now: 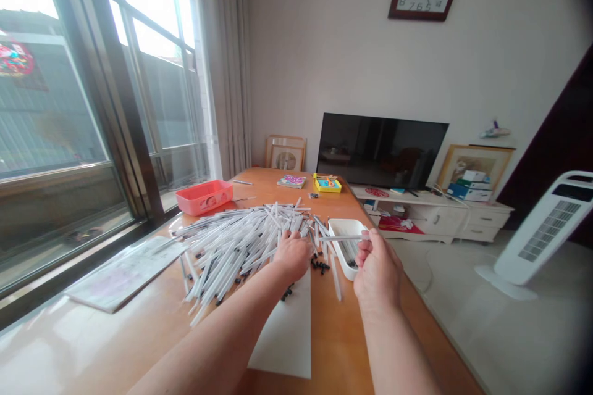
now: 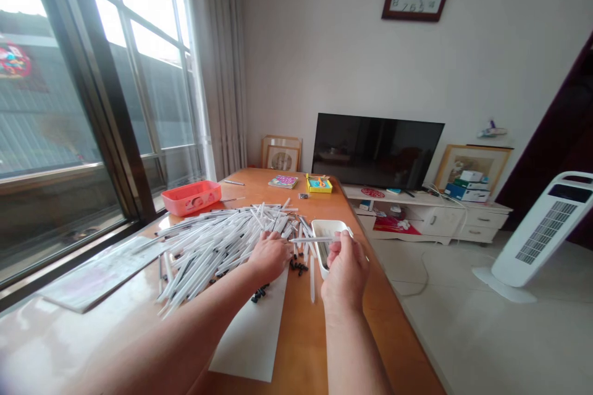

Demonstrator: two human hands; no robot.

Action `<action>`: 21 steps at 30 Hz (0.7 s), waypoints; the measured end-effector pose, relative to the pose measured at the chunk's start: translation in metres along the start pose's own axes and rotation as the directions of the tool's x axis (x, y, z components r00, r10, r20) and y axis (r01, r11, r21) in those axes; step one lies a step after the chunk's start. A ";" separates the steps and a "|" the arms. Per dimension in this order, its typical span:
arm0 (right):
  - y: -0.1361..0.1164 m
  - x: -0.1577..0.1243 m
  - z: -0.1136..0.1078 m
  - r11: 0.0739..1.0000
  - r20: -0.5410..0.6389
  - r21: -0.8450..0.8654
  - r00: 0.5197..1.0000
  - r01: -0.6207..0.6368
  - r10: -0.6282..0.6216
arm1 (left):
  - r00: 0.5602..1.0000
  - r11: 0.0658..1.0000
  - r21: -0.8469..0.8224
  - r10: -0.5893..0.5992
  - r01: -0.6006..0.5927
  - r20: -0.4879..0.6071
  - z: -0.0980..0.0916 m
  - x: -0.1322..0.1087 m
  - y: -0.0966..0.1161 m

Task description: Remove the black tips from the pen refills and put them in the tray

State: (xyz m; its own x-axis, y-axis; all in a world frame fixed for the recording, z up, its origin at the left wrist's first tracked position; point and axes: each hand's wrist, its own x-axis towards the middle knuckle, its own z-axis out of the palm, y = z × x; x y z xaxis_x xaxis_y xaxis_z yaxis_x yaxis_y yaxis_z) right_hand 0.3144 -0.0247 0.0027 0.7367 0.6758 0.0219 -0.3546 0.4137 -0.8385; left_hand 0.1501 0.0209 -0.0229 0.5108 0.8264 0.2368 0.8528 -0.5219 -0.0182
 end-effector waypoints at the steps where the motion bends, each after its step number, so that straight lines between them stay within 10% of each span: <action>1: 0.001 0.000 0.000 1.000 0.003 0.000 1.000 0.004 -0.004 | 1.000 1.000 0.000 0.001 -0.001 -0.001 -0.001 -0.002 -0.001; 14: 0.006 0.001 -0.002 1.000 0.019 -0.020 1.000 0.018 -0.018 | 0.989 0.995 -0.091 0.027 -0.040 -0.144 -0.003 -0.028 -0.017; 21: 0.006 0.001 -0.001 1.000 0.011 -0.020 1.000 0.014 -0.014 | 0.839 0.880 -0.061 -0.469 0.472 -0.277 -0.015 -0.037 -0.096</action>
State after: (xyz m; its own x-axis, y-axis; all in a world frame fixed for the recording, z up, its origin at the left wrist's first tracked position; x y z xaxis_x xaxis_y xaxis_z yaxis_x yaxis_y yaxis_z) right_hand 0.3135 -0.0223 -0.0031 0.7351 0.6768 0.0395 -0.3326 0.4109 -0.8488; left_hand 0.0477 0.0369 -0.0159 -0.0017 0.8795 0.4760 0.9845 -0.0821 0.1552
